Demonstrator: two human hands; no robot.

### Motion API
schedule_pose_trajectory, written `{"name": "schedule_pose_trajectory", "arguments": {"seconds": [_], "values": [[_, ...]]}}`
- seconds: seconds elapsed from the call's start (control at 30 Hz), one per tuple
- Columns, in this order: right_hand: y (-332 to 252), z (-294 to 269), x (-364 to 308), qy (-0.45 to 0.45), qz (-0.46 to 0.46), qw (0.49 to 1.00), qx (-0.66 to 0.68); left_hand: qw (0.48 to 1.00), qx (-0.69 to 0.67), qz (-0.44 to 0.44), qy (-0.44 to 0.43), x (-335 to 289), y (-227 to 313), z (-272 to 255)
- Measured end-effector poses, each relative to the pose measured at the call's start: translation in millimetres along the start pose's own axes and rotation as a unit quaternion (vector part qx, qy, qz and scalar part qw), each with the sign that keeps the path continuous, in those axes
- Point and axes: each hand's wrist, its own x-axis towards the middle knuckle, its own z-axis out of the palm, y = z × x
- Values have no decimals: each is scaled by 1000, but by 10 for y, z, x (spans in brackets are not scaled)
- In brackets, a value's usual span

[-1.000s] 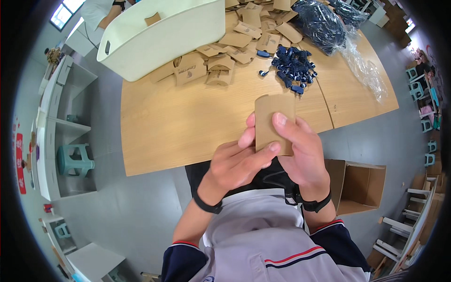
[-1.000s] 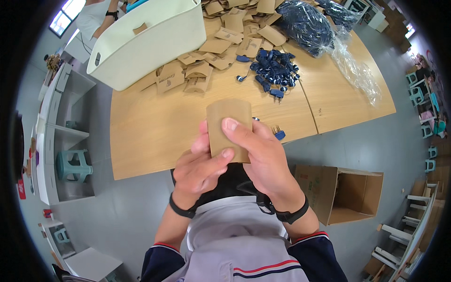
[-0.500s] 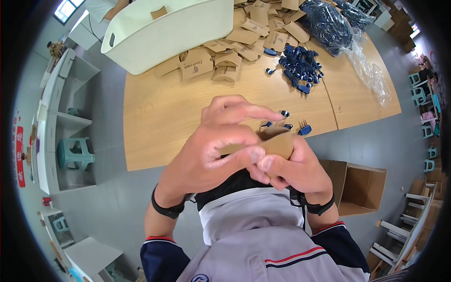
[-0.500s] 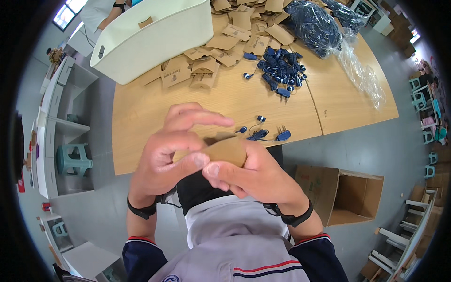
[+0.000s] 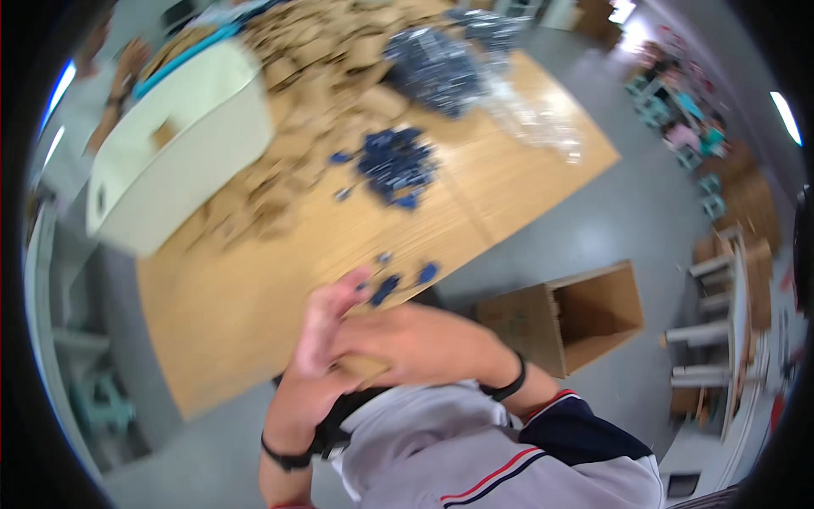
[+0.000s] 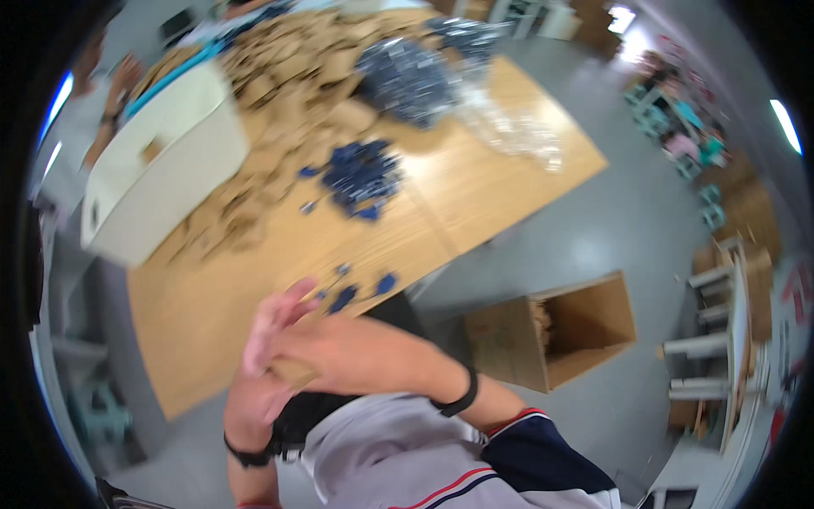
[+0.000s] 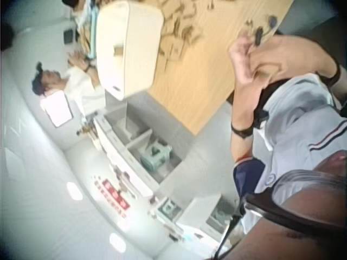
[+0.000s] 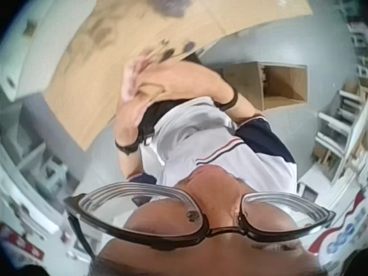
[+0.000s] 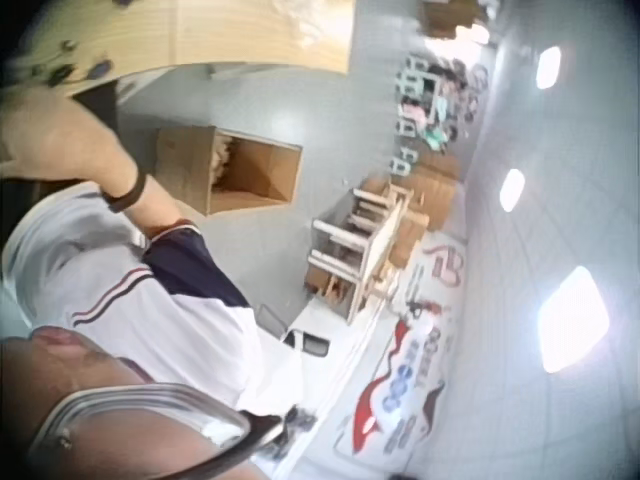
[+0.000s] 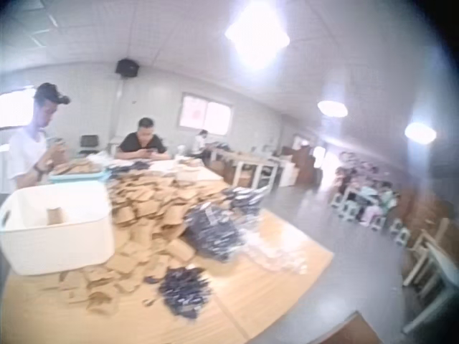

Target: Assembling electronic earphones into cardboard sleeves and organizing them into containers within a factory setting.

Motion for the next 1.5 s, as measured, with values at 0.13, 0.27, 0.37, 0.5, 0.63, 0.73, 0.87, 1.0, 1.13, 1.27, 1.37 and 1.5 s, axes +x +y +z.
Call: {"name": "schedule_pose_trajectory", "arguments": {"seconds": [0.13, 0.27, 0.37, 0.5, 0.63, 0.73, 0.87, 1.0, 1.13, 1.27, 1.37, 1.5], "values": [[-144, -60, 52, -42, 202, 960, 188, 889, 288, 267, 237, -95, 44, 95], [-28, 140, -64, 117, 211, 884, 400, 744, 583, 322, 57, -109, 82, 0], [93, 292, -57, 159, 161, 911, 345, 731, 622, 272, 66, -48, -21, 52], [-83, 218, 7, 194, 146, 920, 306, 691, 640, 322, 100, 0, -36, 76], [-84, -5, -91, 161, 141, 962, 170, 737, 624, 256, 47, 22, 217, 159], [-140, -242, -142, 86, 149, 983, 67, 935, 353, 31, -27, -60, 271, 20], [-86, -310, -147, 75, 150, 983, 81, 811, 566, 138, -58, -25, 422, 64], [19, -74, -146, 178, -11, 983, -48, 837, 515, 119, 139, 23, 193, -57], [83, -42, -108, 203, -119, 931, -278, 959, 231, -2, 165, 62, 267, -1], [119, -30, -52, 256, -161, 889, -344, 964, 190, 42, 179, 131, 235, 72], [158, -26, -63, 234, -155, 909, -309, 966, 158, 55, 198, 104, 143, 16], [47, 73, -23, 284, -39, 945, -156, 941, 162, 127, 267, 79, -164, -35]]}}
